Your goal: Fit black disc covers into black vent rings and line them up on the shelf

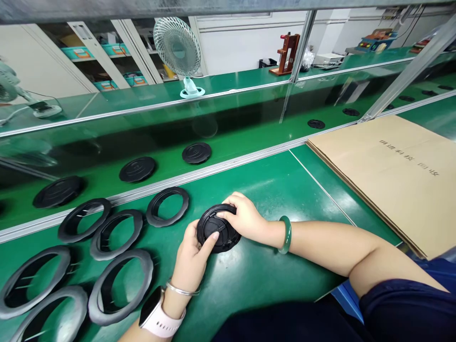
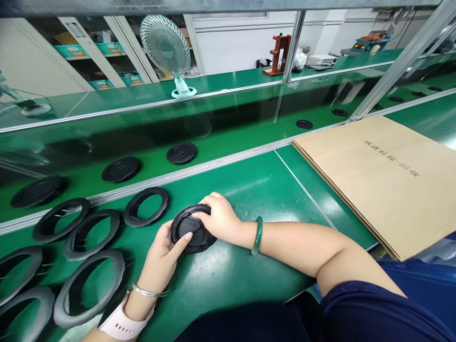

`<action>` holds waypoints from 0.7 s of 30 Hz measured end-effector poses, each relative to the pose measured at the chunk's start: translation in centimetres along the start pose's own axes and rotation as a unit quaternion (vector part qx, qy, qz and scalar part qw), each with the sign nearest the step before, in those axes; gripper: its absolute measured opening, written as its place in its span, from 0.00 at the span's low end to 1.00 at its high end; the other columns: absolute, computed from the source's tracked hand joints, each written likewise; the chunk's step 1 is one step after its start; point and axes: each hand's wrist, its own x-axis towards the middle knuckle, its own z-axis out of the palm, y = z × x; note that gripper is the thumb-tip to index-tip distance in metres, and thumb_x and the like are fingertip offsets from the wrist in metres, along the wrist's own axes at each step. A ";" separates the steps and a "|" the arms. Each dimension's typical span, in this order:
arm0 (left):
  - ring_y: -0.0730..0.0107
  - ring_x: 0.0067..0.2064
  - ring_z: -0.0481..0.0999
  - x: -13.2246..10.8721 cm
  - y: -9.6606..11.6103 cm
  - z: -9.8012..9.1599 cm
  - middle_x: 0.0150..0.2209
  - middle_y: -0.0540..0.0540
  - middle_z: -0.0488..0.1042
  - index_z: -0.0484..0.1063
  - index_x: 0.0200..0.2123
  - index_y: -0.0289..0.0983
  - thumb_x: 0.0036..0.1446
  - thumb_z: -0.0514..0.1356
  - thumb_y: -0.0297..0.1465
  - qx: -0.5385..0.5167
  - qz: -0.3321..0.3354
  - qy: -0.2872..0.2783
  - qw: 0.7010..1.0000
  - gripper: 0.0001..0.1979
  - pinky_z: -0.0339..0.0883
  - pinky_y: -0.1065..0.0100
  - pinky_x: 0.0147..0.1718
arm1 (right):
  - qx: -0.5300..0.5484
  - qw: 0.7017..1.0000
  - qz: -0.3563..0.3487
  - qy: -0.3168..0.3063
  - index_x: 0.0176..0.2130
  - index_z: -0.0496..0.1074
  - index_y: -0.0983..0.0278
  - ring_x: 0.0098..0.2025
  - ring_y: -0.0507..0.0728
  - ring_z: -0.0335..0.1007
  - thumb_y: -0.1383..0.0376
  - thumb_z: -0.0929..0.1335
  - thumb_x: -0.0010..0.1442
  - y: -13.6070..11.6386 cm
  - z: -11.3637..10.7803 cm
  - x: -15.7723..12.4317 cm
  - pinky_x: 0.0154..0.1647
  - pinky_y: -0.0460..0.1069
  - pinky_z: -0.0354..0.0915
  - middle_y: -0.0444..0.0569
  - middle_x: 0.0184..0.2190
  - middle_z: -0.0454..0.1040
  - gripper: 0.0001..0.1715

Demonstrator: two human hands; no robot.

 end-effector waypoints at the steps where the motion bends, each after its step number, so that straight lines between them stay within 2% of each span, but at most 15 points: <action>1: 0.56 0.48 0.77 0.0 0.1 0.0 0.46 0.42 0.77 0.68 0.51 0.39 0.53 0.66 0.43 0.002 0.000 0.001 1.000 0.26 0.72 0.58 0.49 | -0.003 1.000 -0.001 -0.001 0.30 0.71 0.65 0.36 0.53 0.66 0.70 0.75 0.57 0.0 -0.1 0.1 0.41 0.49 0.63 0.42 0.32 0.67 0.09; 2: 0.56 0.48 0.77 -0.1 0.1 0.0 0.46 0.42 0.77 0.68 0.52 0.39 0.53 0.66 0.43 0.004 -0.001 0.001 1.000 0.26 0.72 0.58 0.49 | -0.001 1.000 -0.003 -0.011 0.30 0.71 0.65 0.37 0.54 0.66 0.70 0.75 0.57 0.0 -0.3 0.2 0.41 0.49 0.63 0.42 0.32 0.68 0.09; 4: 0.56 0.48 0.77 -0.2 0.3 -0.1 0.46 0.43 0.77 0.68 0.52 0.39 0.53 0.66 0.43 0.004 -0.005 -0.005 1.000 0.25 0.72 0.58 0.48 | 0.028 0.997 -0.003 -0.076 0.33 0.71 0.64 0.38 0.54 0.68 0.66 0.76 0.57 0.0 -0.9 0.6 0.41 0.49 0.64 0.43 0.34 0.70 0.10; 7: 0.56 0.49 0.77 -0.2 0.5 -0.2 0.48 0.42 0.76 0.67 0.52 0.39 0.55 0.65 0.43 -0.005 -0.010 -0.022 1.000 0.25 0.72 0.59 0.49 | 0.100 0.971 0.007 -0.219 0.42 0.71 0.63 0.42 0.56 0.72 0.59 0.80 0.51 -0.1 -2.0 1.0 0.41 0.49 0.67 0.44 0.40 0.74 0.23; 9: 0.56 0.50 0.77 -0.2 0.4 -0.2 0.49 0.42 0.76 0.66 0.52 0.39 0.55 0.64 0.43 -0.010 -0.012 -0.027 1.000 0.25 0.72 0.59 0.49 | 0.112 0.959 0.015 -0.259 0.45 0.70 0.62 0.44 0.58 0.73 0.59 0.81 0.47 -0.2 -2.4 1.2 0.42 0.50 0.67 0.45 0.43 0.75 0.30; 16: 0.57 0.51 0.76 0.0 0.2 0.2 0.50 0.42 0.76 0.65 0.52 0.39 0.56 0.64 0.45 -0.028 -0.019 -0.036 0.999 0.25 0.71 0.58 0.51 | 0.039 0.977 0.048 -0.202 0.38 0.71 0.63 0.39 0.58 0.73 0.62 0.82 0.43 -0.4 -1.7 1.0 0.37 0.49 0.66 0.43 0.37 0.75 0.27; 19: 0.56 0.50 0.77 0.1 0.8 -0.2 0.50 0.40 0.76 0.65 0.53 0.38 0.58 0.62 0.45 -0.007 -0.010 -0.042 0.999 0.24 0.72 0.57 0.50 | 0.084 0.969 0.067 -0.220 0.38 0.71 0.64 0.39 0.58 0.73 0.62 0.82 0.41 0.3 -1.6 1.4 0.37 0.49 0.67 0.43 0.36 0.76 0.27; 21: 0.56 0.50 0.77 0.4 1.4 -1.0 0.51 0.39 0.76 0.64 0.55 0.38 0.61 0.58 0.45 0.029 0.026 -0.016 0.999 0.24 0.72 0.56 0.49 | 0.160 0.956 0.098 -0.227 0.38 0.71 0.64 0.40 0.59 0.73 0.62 0.83 0.39 0.7 -1.8 1.8 0.39 0.50 0.69 0.44 0.37 0.77 0.29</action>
